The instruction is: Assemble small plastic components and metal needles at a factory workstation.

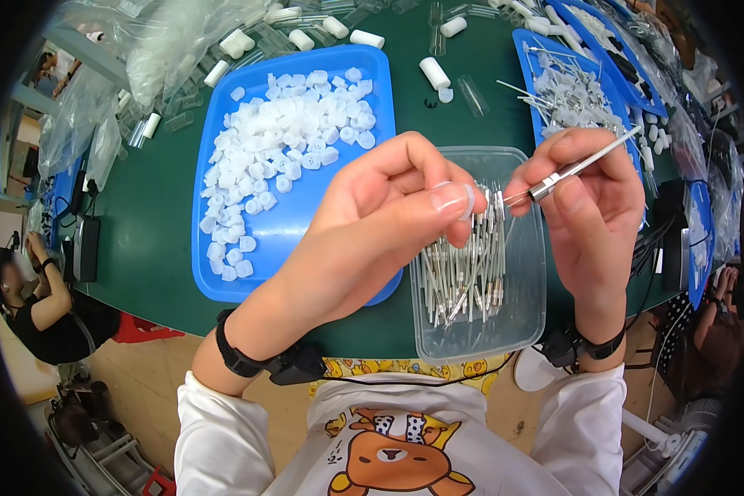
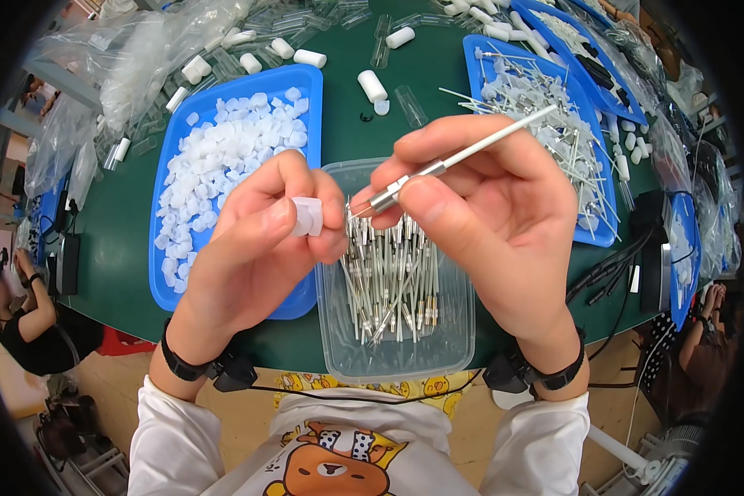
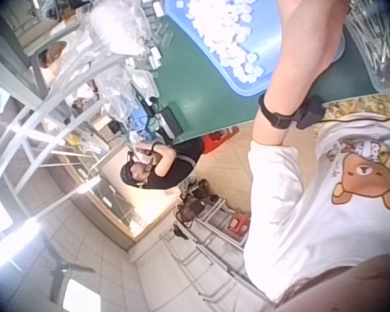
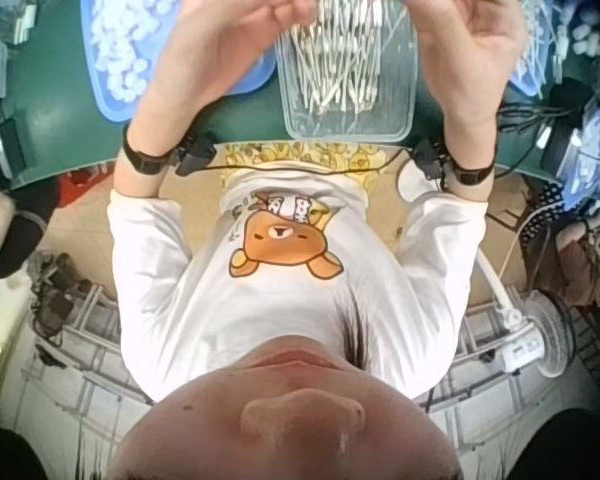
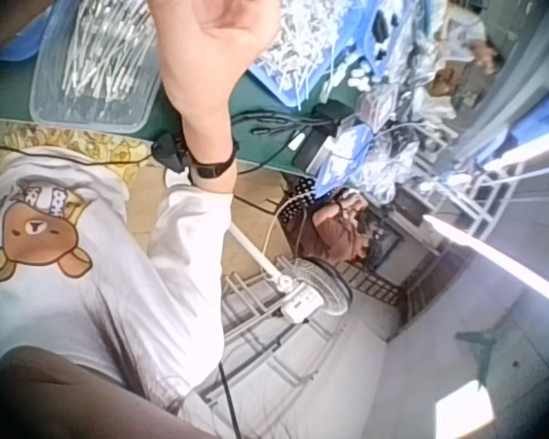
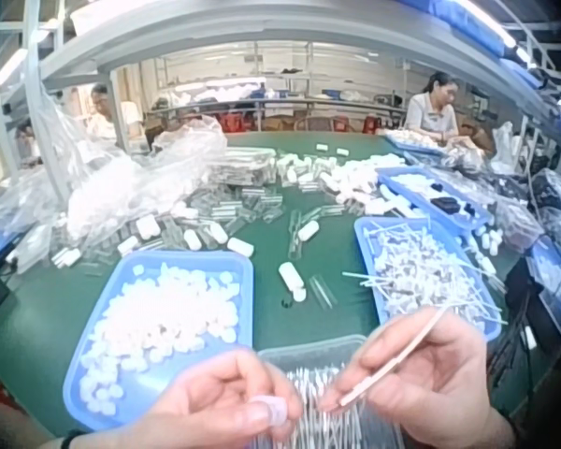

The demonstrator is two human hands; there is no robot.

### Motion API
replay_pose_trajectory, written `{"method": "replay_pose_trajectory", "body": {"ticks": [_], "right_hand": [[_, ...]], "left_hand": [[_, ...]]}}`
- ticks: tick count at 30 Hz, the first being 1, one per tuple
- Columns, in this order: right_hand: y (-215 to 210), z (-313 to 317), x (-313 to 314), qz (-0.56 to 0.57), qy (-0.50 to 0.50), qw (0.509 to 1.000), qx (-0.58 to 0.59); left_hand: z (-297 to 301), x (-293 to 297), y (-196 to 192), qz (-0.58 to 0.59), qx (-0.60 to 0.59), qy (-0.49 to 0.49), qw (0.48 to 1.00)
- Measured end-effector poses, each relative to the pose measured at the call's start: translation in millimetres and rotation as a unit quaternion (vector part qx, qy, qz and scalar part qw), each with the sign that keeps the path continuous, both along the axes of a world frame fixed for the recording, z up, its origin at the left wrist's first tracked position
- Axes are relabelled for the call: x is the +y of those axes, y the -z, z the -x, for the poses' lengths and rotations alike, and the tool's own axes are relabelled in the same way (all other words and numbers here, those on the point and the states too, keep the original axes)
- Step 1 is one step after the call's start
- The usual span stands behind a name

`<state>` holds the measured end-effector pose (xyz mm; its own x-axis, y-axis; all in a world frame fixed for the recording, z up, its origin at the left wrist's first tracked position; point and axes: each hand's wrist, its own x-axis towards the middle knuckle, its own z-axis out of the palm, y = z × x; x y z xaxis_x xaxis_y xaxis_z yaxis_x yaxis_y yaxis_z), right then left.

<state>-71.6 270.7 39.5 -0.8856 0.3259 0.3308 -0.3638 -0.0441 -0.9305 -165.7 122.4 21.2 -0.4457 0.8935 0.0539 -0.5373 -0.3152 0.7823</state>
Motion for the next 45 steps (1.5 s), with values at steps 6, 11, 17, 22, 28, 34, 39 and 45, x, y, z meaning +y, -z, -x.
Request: {"method": "replay_pose_trajectory", "body": {"ticks": [6,11,17,22,28,34,39,45], "right_hand": [[3.5,2.4,2.8,0.008,-0.014,1.000,-0.001],[5.6,4.5,4.7,0.021,-0.024,0.999,-0.001],[4.0,5.7,4.4,0.053,-0.040,0.998,-0.018],[4.1,5.7,3.7,0.069,-0.058,0.995,-0.037],[3.8,5.4,2.3,0.088,-0.069,0.993,-0.043],[4.4,5.6,1.7,0.089,-0.082,0.992,-0.040],[6.6,6.2,2.8,0.088,-0.086,0.992,-0.038],[8.0,6.6,3.4,0.093,-0.097,0.990,-0.039]], "left_hand": [[-2.1,0.5,1.5,0.009,-0.015,0.013,1.000],[-2.7,0.3,2.4,0.008,-0.014,0.012,1.000],[-4.3,1.3,1.5,0.014,-0.013,0.011,1.000],[-3.6,0.8,2.2,0.013,-0.009,0.022,1.000],[-3.8,1.0,1.9,0.019,-0.019,0.027,0.999],[-3.4,1.0,4.3,0.019,-0.029,0.028,0.999],[-3.5,1.1,4.3,0.012,-0.028,0.023,0.999],[-3.2,2.0,2.7,0.014,-0.028,0.016,0.999]]}}
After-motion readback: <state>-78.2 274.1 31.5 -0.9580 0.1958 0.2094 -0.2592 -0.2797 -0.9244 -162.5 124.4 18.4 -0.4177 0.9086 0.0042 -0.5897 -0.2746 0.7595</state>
